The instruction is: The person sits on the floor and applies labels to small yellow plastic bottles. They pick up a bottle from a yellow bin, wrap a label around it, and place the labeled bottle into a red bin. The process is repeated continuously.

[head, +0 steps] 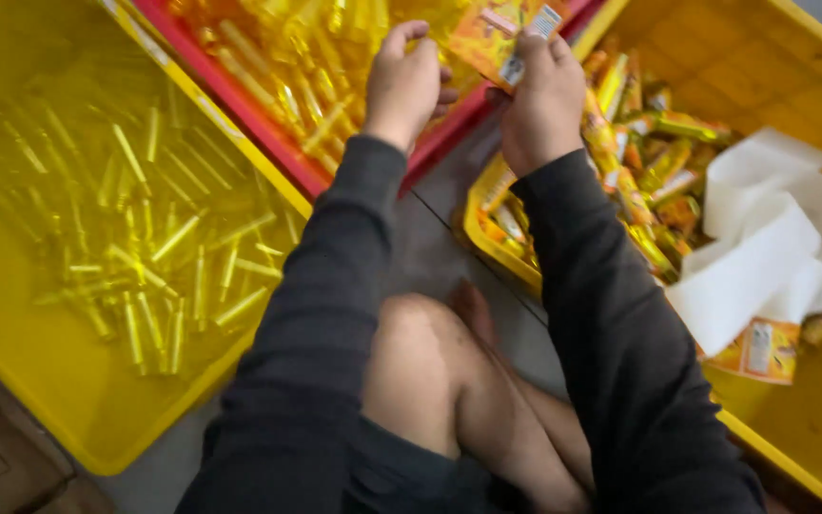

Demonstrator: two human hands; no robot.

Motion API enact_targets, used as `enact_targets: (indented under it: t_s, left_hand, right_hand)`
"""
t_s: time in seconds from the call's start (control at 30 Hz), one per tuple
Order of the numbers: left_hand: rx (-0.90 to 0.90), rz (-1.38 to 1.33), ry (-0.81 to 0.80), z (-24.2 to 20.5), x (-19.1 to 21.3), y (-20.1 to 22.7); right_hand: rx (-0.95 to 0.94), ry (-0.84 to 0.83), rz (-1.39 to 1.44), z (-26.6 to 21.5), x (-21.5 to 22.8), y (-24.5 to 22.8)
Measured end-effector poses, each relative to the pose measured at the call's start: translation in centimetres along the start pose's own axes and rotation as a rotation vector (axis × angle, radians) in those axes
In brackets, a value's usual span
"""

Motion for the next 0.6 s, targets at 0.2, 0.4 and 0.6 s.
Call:
enact_targets:
  t_s: [0.2, 0.4, 0.6]
  left_hand:
    - [0.126, 0.034, -0.012, 8.5, -1.4, -1.7]
    - [0.229, 0.133, 0.138, 8.9, -2.7, 0.5]
    - [-0.246, 0.750, 0.228, 14.3, -0.7, -6.6]
  right_hand:
    - [-0.045, 0.049, 0.102, 2.2, -0.2, 1.6]
    - [-0.090, 0.034, 0.086, 0.5, -0.4, 0.7]
    - [-0.080, 0.061, 0.157, -3.6, 1.2, -2.1]
Point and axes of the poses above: each hand's wrist, its own z-axis towards the middle knuckle, its own x-axis out of the back of the hand, y = z × x, the point moved 1 cm from there along z, towards the middle knuckle, and after that the axes turned 7 degrees about -z, right-handed, at the moved point
